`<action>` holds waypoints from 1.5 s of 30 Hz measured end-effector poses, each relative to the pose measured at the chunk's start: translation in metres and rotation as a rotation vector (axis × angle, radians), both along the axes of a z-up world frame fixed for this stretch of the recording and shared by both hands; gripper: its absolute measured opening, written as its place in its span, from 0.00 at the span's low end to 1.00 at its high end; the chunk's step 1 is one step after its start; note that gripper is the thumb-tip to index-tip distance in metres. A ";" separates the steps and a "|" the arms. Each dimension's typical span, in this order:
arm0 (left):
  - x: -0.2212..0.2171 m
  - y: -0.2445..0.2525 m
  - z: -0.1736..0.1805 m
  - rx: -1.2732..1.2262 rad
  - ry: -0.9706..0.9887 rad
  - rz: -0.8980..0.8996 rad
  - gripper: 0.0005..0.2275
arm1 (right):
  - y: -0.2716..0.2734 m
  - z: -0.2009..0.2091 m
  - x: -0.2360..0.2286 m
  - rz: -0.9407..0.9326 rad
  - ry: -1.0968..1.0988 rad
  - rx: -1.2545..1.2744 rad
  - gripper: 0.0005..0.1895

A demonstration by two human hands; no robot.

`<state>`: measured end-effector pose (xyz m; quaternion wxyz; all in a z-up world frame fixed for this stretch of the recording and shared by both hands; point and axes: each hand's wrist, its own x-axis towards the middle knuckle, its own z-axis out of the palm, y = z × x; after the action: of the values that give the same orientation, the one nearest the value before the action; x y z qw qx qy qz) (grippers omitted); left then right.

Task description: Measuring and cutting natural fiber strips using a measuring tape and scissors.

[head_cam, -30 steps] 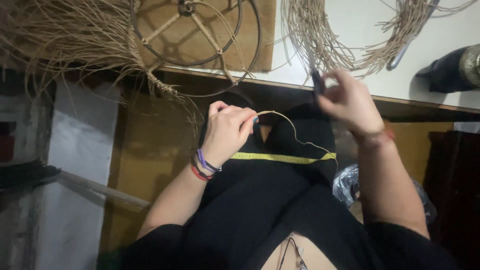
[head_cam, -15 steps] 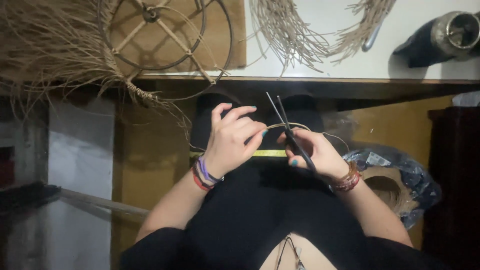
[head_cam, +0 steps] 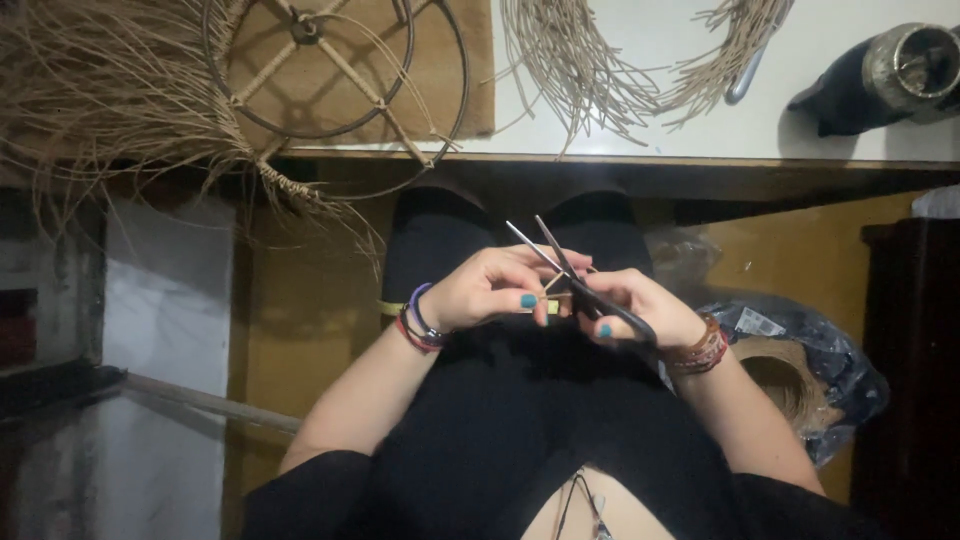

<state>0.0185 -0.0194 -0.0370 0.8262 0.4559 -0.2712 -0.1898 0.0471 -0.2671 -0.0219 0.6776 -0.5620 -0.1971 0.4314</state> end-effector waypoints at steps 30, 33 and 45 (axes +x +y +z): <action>0.008 0.001 -0.001 0.225 0.055 0.689 0.10 | 0.043 -0.022 0.008 -0.444 -0.410 -0.205 0.14; 0.008 -0.028 0.003 0.167 0.101 0.878 0.10 | 0.057 -0.006 -0.002 -0.628 -0.750 -0.244 0.09; -0.004 -0.051 0.011 0.285 0.096 0.861 0.09 | 0.046 -0.013 -0.008 -0.595 -0.957 -0.275 0.06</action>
<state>0.0145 -0.0701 -0.0256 0.7705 0.6270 0.0105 0.1145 0.0393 -0.2209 -0.0350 0.5260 -0.8085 -0.2575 -0.0581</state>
